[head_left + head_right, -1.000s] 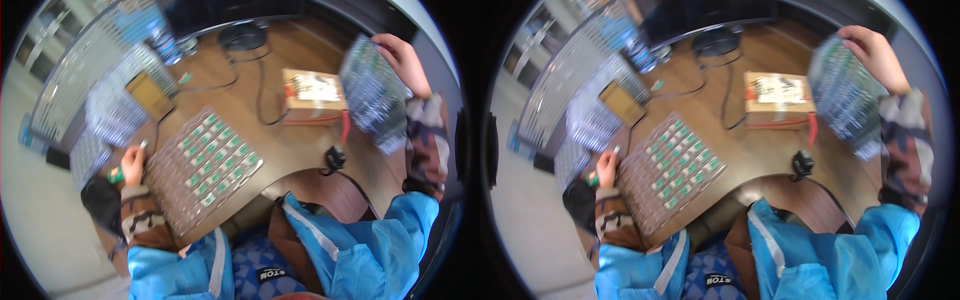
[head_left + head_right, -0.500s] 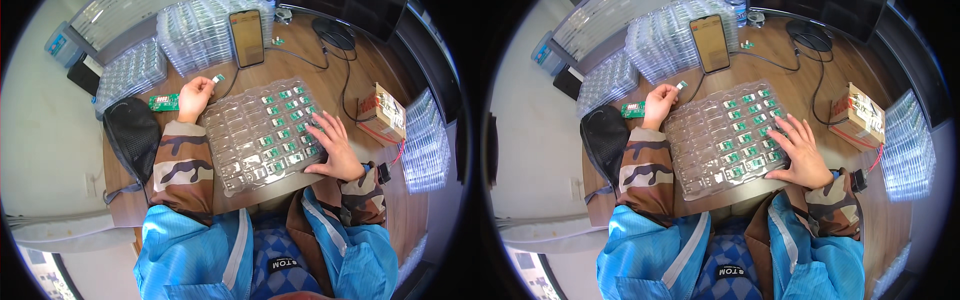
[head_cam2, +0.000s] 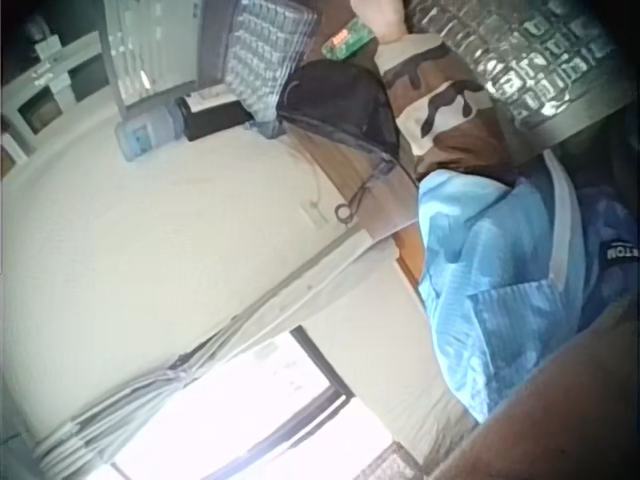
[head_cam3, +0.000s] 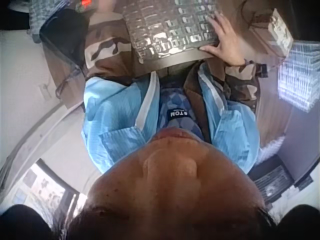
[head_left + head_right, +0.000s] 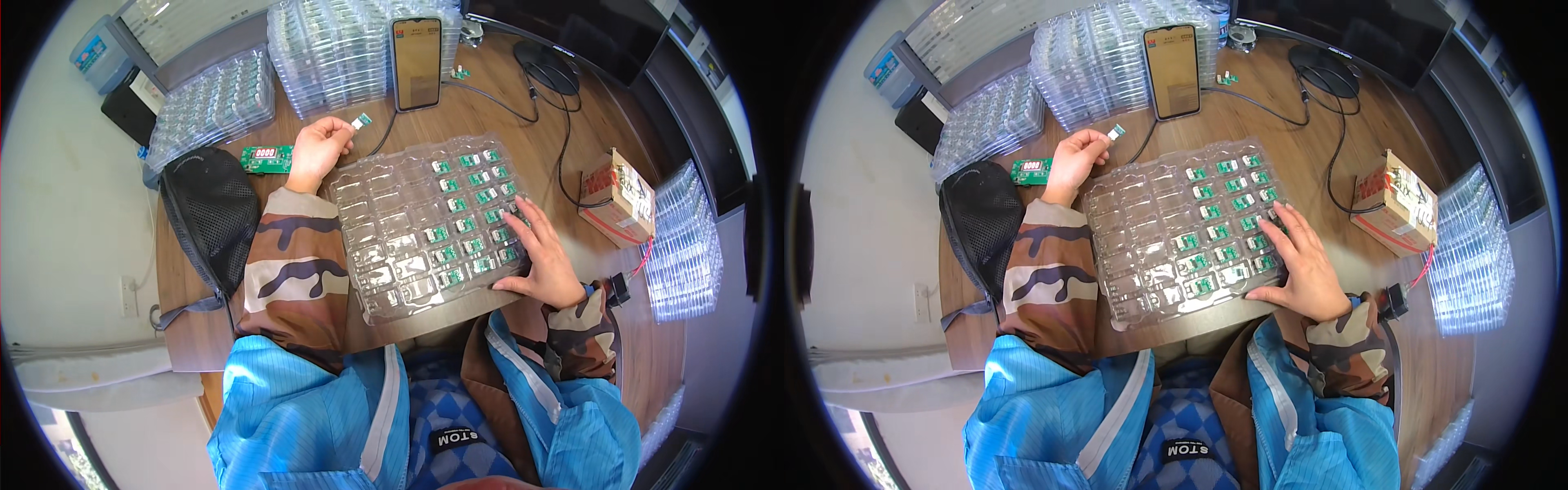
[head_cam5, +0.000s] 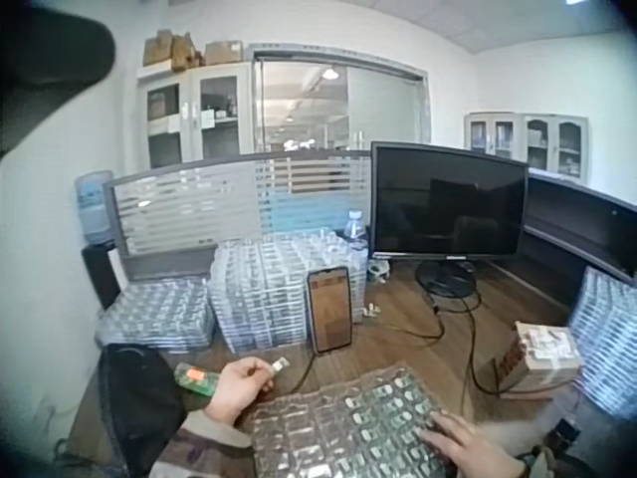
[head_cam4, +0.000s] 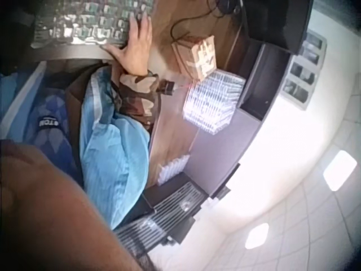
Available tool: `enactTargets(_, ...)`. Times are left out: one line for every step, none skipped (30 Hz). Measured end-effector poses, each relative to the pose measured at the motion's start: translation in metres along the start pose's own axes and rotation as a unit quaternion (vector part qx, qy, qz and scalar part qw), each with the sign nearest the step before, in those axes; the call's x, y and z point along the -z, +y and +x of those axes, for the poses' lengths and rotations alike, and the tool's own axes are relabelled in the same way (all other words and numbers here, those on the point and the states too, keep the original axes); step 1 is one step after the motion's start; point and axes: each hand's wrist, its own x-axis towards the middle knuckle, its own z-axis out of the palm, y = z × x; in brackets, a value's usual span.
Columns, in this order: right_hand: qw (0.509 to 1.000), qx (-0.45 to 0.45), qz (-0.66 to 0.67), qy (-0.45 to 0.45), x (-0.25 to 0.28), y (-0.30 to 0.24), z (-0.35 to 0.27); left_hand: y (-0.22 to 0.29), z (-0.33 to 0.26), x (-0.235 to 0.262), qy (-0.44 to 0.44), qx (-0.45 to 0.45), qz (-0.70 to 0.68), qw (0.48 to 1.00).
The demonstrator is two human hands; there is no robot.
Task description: Packing small green electronic components into a plastic grid tray.
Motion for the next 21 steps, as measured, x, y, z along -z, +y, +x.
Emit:
enactTargets(1.000,0.000,-0.004,0.004,0.000,0.000,-0.001,0.001,0.000,0.001,-0.001,-0.005,-0.001,1.000)
enactTargets(1.000,-0.009,-0.005,0.003,0.000,0.001,-0.002,0.001,0.000,0.002,-0.004,-0.003,-0.017,1.000)
enactTargets(1.000,-0.018,-0.005,0.002,0.000,0.001,-0.003,0.000,0.000,0.002,-0.007,0.000,-0.032,0.999)
enactTargets(1.000,-0.025,0.002,0.006,0.000,0.000,-0.004,0.001,-0.001,0.001,-0.008,-0.002,-0.031,0.999)
enactTargets(1.000,-0.027,0.000,0.008,0.000,-0.001,-0.004,-0.001,0.000,0.000,-0.010,-0.004,-0.032,0.999)
enactTargets(1.000,-0.026,0.000,0.010,-0.001,-0.002,-0.004,-0.002,-0.001,0.000,-0.008,-0.006,-0.013,1.000)
enactTargets(1.000,-0.026,0.001,0.011,-0.001,-0.004,-0.004,-0.002,-0.001,0.000,-0.007,-0.008,0.007,1.000)
enactTargets(0.999,-0.029,0.004,0.014,-0.002,-0.005,-0.004,-0.002,-0.003,0.000,0.003,-0.009,0.020,1.000)
enactTargets(0.999,-0.028,0.003,0.016,-0.002,-0.006,-0.003,-0.004,-0.002,0.000,0.003,-0.012,0.021,1.000)
enactTargets(0.999,-0.026,0.003,0.018,-0.002,-0.008,-0.003,-0.008,-0.001,-0.001,0.009,-0.019,0.040,0.999)
enactTargets(1.000,-0.024,0.004,0.019,-0.002,-0.009,-0.002,-0.011,0.000,-0.001,0.015,-0.026,0.059,0.998)
enactTargets(1.000,-0.021,0.002,0.017,-0.003,-0.009,-0.001,-0.008,-0.003,-0.003,0.025,-0.019,0.104,0.994)
enactTargets(1.000,-0.020,0.002,0.019,-0.003,-0.009,-0.001,-0.008,-0.004,-0.005,0.026,-0.020,0.105,0.994)
enactTargets(1.000,-0.022,0.003,0.018,-0.003,-0.009,0.000,-0.008,-0.005,-0.006,0.036,-0.032,0.152,0.987)
enactTargets(1.000,-0.024,0.005,0.017,-0.003,-0.009,-0.001,-0.007,-0.006,-0.007,0.047,-0.044,0.197,0.978)
enactTargets(1.000,-0.023,0.005,0.018,-0.003,-0.008,-0.001,-0.006,-0.007,-0.009,0.052,-0.051,0.203,0.976)
enactTargets(1.000,-0.021,0.003,0.013,-0.002,-0.008,-0.001,-0.004,-0.007,-0.010,0.053,-0.051,0.203,0.976)
enactTargets(1.000,-0.018,0.002,0.008,-0.001,-0.008,0.000,-0.001,-0.008,-0.010,0.053,-0.051,0.208,0.975)
enactTargets(1.000,-0.015,0.003,0.008,0.001,-0.007,0.000,0.000,-0.009,-0.010,0.054,-0.050,0.212,0.974)
enactTargets(0.999,-0.017,0.038,0.001,0.005,-0.004,0.000,0.000,-0.010,-0.010,0.056,-0.051,0.213,0.974)
enactTargets(0.997,-0.020,0.070,-0.005,0.009,-0.001,0.000,-0.001,-0.009,-0.011,0.058,-0.055,0.216,0.973)
